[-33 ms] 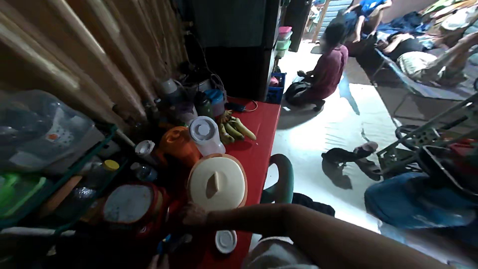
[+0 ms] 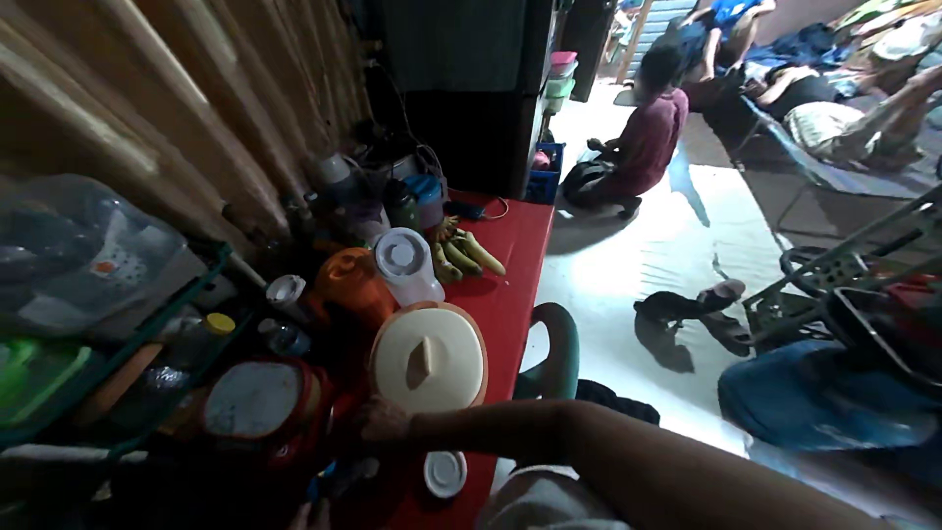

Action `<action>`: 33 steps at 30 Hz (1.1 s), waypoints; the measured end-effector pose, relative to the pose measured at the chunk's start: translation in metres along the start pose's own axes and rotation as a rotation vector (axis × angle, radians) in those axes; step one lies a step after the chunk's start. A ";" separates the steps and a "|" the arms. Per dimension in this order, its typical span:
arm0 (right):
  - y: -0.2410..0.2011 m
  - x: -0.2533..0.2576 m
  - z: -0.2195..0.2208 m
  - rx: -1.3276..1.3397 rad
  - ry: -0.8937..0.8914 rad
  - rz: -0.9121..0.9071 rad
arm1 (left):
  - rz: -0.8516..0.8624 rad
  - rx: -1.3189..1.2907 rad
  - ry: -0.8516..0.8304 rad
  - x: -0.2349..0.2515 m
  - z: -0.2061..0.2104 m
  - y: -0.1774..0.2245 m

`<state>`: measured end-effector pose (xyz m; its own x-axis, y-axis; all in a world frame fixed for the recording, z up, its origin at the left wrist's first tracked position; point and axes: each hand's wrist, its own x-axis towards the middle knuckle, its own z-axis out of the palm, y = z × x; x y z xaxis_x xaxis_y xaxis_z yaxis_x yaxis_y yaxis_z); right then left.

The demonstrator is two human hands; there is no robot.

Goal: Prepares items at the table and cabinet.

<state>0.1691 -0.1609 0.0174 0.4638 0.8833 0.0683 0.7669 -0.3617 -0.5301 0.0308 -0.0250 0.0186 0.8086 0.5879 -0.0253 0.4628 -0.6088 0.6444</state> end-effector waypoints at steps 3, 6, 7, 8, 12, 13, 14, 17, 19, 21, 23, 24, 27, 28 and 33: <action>-0.007 0.000 -0.008 0.002 -0.076 0.064 | -0.008 -0.076 0.007 0.000 0.001 -0.008; -0.009 0.001 -0.006 0.000 -0.095 0.008 | -0.007 -0.037 0.026 0.000 0.006 -0.006; -0.007 0.002 -0.002 0.002 -0.074 -0.015 | -0.011 -0.052 0.017 0.000 0.007 -0.006; -0.005 0.001 0.001 0.002 -0.041 -0.035 | -0.017 -0.062 0.013 0.000 0.007 -0.008; 0.004 0.000 0.009 -0.002 0.046 -0.039 | -0.031 -0.113 -0.006 -0.001 0.002 -0.015; 0.004 0.000 0.006 0.000 0.035 -0.024 | 0.000 -0.126 -0.013 -0.001 0.001 -0.016; 0.003 -0.001 0.005 -0.012 0.047 -0.009 | 0.051 -0.135 -0.016 0.000 0.002 -0.019; -0.001 -0.003 0.000 -0.006 0.124 0.019 | 0.082 -0.090 -0.019 -0.002 0.003 -0.008; 0.006 0.000 -0.007 0.039 0.003 0.035 | -0.030 -0.072 -0.049 0.000 -0.005 0.013; 0.021 0.004 -0.002 0.004 -0.041 -0.029 | -0.136 -0.150 -0.058 0.004 -0.006 0.016; 0.025 0.005 -0.006 -0.003 -0.022 -0.087 | -0.129 -0.204 -0.059 0.003 -0.007 0.004; 0.024 0.005 -0.010 0.023 -0.022 -0.092 | -0.105 -0.196 -0.059 0.004 -0.009 0.000; 0.021 0.007 -0.007 0.050 0.032 -0.126 | -0.041 -0.148 -0.054 0.008 -0.009 -0.007; 0.021 0.007 -0.004 0.051 0.031 -0.127 | -0.053 -0.147 -0.062 0.008 -0.009 -0.004; 0.021 0.006 -0.004 0.023 0.052 -0.174 | -0.071 -0.204 -0.048 0.008 -0.003 -0.003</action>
<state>0.1905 -0.1643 0.0102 0.3477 0.9151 0.2043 0.8276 -0.1971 -0.5256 0.0348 -0.0167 0.0191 0.7951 0.5966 -0.1090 0.4399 -0.4435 0.7809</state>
